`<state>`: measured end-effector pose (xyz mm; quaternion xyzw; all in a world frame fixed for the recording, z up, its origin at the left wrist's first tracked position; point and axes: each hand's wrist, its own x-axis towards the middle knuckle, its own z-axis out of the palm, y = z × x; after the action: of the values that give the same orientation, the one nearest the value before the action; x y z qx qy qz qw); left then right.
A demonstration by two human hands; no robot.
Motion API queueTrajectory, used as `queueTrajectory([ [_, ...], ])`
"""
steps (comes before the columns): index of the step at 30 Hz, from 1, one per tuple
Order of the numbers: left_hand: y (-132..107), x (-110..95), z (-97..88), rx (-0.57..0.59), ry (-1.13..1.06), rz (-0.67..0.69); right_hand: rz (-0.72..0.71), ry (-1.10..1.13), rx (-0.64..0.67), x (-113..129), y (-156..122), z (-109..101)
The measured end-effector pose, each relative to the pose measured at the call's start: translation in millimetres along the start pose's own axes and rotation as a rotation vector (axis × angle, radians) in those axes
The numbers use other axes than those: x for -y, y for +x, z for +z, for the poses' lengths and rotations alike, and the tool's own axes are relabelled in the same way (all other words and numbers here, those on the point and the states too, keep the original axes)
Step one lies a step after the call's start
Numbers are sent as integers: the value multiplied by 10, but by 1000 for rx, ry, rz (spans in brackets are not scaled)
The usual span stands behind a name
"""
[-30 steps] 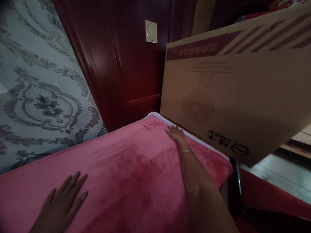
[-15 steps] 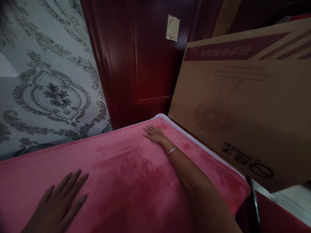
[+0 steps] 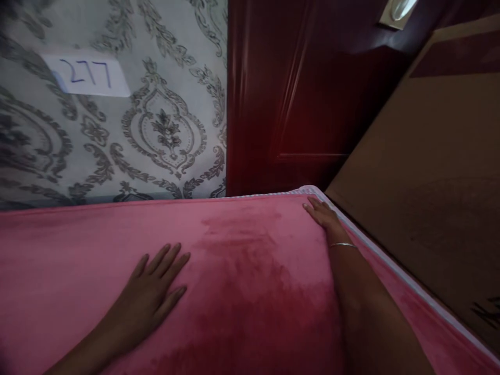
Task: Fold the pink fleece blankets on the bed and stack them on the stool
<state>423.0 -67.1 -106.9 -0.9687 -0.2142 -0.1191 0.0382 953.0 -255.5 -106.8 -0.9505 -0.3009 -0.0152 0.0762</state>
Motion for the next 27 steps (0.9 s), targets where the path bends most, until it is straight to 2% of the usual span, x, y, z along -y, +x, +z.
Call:
queueTrajectory([
  [3,49,-54,-73,86,-39,-53,141,1,63,259,-159,-181],
  [4,70,-70,-101,115,-44,-69,145,-2,51,366,-258,-240],
  [6,110,-97,-160,162,-35,-89,87,4,22,586,-546,-327],
  [7,128,-109,-188,175,-21,-91,-14,11,-8,690,-735,-353],
  [10,179,-135,-258,186,31,-87,-100,52,18,960,-1446,-386],
  [12,219,-141,-288,188,56,-81,-228,125,91,1103,-1992,-388],
  [14,258,-140,-306,179,71,-59,-327,162,138,1203,-2541,-367],
  [16,287,-138,-315,157,65,-32,-359,175,131,1219,-3031,-313],
  [18,302,-134,-319,136,36,-11,-342,155,116,1099,-3394,-244],
  [20,306,-128,-321,117,-4,-1,-276,101,97,817,-3592,-201],
  [22,309,-119,-324,104,-37,10,-135,22,52,414,-3645,-214],
  [25,317,-102,-333,115,-59,13,194,-85,-43,-208,-3598,-304],
  [27,321,-92,-340,126,-58,14,353,-94,-75,-493,-3562,-357],
])
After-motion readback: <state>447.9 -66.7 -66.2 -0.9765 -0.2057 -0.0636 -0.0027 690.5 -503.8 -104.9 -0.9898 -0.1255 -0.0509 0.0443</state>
